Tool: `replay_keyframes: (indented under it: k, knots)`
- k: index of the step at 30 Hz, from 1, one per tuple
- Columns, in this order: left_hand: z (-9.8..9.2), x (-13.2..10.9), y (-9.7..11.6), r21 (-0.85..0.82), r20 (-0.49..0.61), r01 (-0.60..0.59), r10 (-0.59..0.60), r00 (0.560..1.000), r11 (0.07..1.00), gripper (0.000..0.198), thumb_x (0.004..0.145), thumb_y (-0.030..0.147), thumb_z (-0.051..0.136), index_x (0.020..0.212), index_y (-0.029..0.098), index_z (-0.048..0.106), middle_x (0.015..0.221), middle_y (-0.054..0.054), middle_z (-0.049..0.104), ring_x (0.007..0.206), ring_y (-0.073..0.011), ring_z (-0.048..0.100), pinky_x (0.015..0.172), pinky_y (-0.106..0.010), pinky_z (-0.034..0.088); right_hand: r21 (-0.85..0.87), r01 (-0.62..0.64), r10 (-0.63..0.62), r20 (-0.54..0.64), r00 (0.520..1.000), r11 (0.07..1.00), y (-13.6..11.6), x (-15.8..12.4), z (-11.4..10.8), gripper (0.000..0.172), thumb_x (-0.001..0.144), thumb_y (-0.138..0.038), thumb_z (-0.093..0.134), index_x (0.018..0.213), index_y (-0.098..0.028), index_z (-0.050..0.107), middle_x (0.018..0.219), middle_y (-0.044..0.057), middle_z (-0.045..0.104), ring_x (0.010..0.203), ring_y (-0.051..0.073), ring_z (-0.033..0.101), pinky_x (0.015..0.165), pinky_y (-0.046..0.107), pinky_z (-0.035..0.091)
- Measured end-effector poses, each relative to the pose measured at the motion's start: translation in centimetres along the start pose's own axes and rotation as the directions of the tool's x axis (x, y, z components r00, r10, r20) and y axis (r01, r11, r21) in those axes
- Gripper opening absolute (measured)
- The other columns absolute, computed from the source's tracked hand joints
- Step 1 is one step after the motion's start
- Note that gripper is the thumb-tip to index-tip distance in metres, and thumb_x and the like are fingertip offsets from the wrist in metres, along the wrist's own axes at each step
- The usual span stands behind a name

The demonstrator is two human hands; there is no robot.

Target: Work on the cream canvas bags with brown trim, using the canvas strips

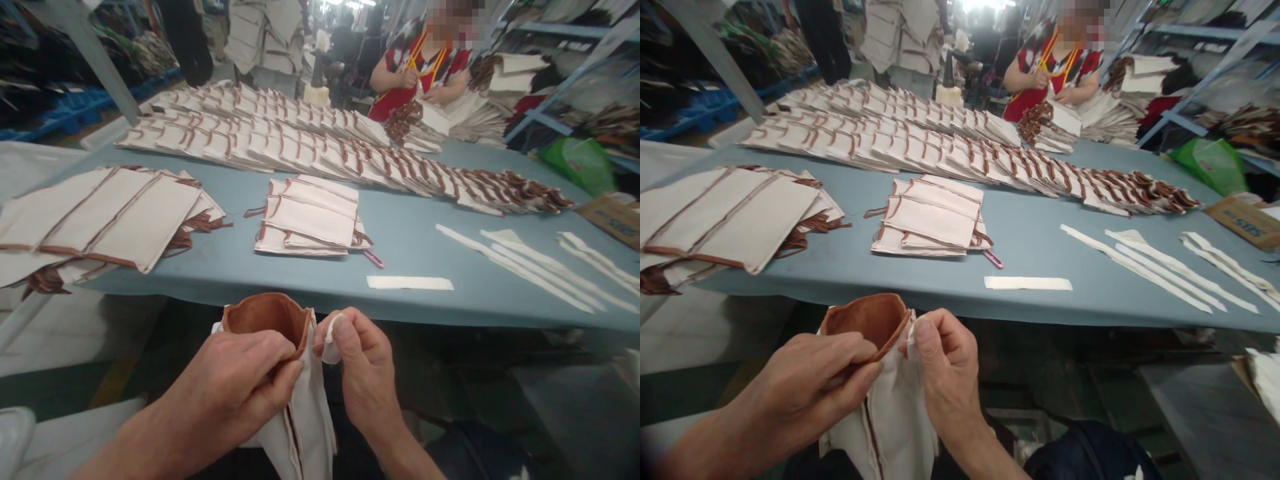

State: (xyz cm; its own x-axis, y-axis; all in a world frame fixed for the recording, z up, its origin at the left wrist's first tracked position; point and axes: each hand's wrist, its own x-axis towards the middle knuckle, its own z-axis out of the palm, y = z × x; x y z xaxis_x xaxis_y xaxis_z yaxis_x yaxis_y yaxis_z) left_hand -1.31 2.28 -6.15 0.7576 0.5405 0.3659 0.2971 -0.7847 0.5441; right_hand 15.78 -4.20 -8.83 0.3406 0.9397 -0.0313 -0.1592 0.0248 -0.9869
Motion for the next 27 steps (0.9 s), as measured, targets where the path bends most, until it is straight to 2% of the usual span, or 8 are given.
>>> replay_keyframes:
  k: [2, 5, 9, 14, 18, 21, 24, 27]
  knots:
    - [0.2, -0.4, -0.1, -0.075, -0.016, 0.084, -0.086, 0.996, 0.994, 0.009, 0.1, 0.016, 0.053, 0.099, 0.023, 0.059, 0.076, 0.005, 0.071, 0.06, -0.0095, 0.067, 0.059, -0.02, 0.046, 0.095, -0.04, 0.047, -0.067, 0.997, 0.995, 0.7, 0.4, 0.4, 0.049, 0.097, -0.061, 0.062, 0.07, -0.021, 0.053, 0.053, -0.005, 0.049, 0.046, 0.01, 0.04, 0.045, 0.021, 0.035]
    - [0.3, -0.9, -0.3, -0.214, -0.008, 0.247, -0.254, 0.967, 0.945, 0.03, 0.101, 0.024, 0.053, 0.131, 0.025, 0.055, 0.096, -0.001, 0.078, 0.08, -0.0154, 0.075, 0.075, -0.023, 0.055, 0.11, -0.018, 0.034, -0.142, 0.989, 0.994, 0.9, 1.3, 0.0, 0.05, 0.096, -0.063, 0.063, 0.069, -0.022, 0.049, 0.048, -0.01, 0.034, 0.04, 0.008, 0.028, 0.039, 0.02, 0.026]
    - [0.0, -1.0, -0.6, -0.413, 0.117, 0.438, -0.431, 0.895, 0.798, 0.02, 0.104, 0.035, 0.05, 0.103, 0.021, 0.065, 0.077, 0.0, 0.07, 0.061, -0.0133, 0.064, 0.053, -0.019, 0.05, -0.232, 0.076, -0.087, -0.04, 0.995, 0.97, -0.1, 1.8, -1.3, 0.043, 0.102, -0.055, 0.056, 0.082, -0.018, 0.065, 0.051, -0.008, 0.042, 0.041, 0.009, 0.037, 0.04, 0.022, 0.029]
    - [0.3, 0.3, -0.6, -0.439, 0.199, 0.511, -0.475, 0.857, 0.739, 0.029, 0.098, 0.037, 0.058, 0.078, 0.017, 0.066, 0.068, 0.003, 0.057, 0.058, -0.0108, 0.05, 0.051, -0.019, 0.041, -0.602, 0.305, -0.258, 0.166, 0.952, 0.738, -1.3, 1.2, -1.5, 0.036, 0.108, -0.034, 0.043, 0.092, -0.018, 0.071, 0.066, 0.001, 0.067, 0.053, 0.014, 0.06, 0.054, 0.025, 0.043]
    - [0.7, 1.6, -0.1, -0.418, 0.262, 0.591, -0.531, 0.806, 0.69, 0.015, 0.085, 0.032, 0.073, 0.084, 0.018, 0.069, 0.068, 0.006, 0.059, 0.058, -0.0104, 0.05, 0.051, -0.019, 0.038, -0.701, 0.445, -0.379, 0.262, 0.887, 0.557, -2.0, 0.8, -1.3, 0.034, 0.108, -0.025, 0.041, 0.094, -0.017, 0.071, 0.076, 0.005, 0.076, 0.062, 0.016, 0.07, 0.06, 0.025, 0.045]
    - [0.9, 2.4, 0.3, -0.458, 0.316, 0.588, -0.496, 0.809, 0.667, 0.014, 0.086, 0.031, 0.067, 0.082, 0.018, 0.069, 0.07, 0.005, 0.059, 0.062, -0.0115, 0.053, 0.055, -0.02, 0.041, -0.719, 0.514, -0.424, 0.328, 0.844, 0.468, -2.4, 0.8, -1.3, 0.032, 0.108, -0.022, 0.042, 0.096, -0.016, 0.071, 0.076, 0.006, 0.077, 0.062, 0.017, 0.072, 0.061, 0.026, 0.045]
    - [1.2, 3.0, 0.6, -0.494, 0.327, 0.56, -0.455, 0.828, 0.665, 0.016, 0.088, 0.028, 0.059, 0.079, 0.016, 0.066, 0.071, 0.004, 0.058, 0.065, -0.0114, 0.052, 0.058, -0.021, 0.04, -0.713, 0.538, -0.425, 0.359, 0.831, 0.45, -2.5, 0.8, -1.6, 0.033, 0.108, -0.022, 0.041, 0.097, -0.015, 0.071, 0.077, 0.007, 0.078, 0.063, 0.017, 0.073, 0.062, 0.026, 0.046]
    - [1.4, 3.3, 0.8, -0.484, 0.308, 0.559, -0.466, 0.829, 0.674, 0.022, 0.088, 0.029, 0.056, 0.071, 0.016, 0.06, 0.062, 0.006, 0.046, 0.056, -0.0091, 0.04, 0.052, -0.021, 0.032, -0.699, 0.509, -0.396, 0.337, 0.854, 0.502, -2.3, 0.9, -1.9, 0.033, 0.109, -0.024, 0.041, 0.095, -0.016, 0.071, 0.08, 0.008, 0.078, 0.064, 0.017, 0.073, 0.061, 0.026, 0.046]
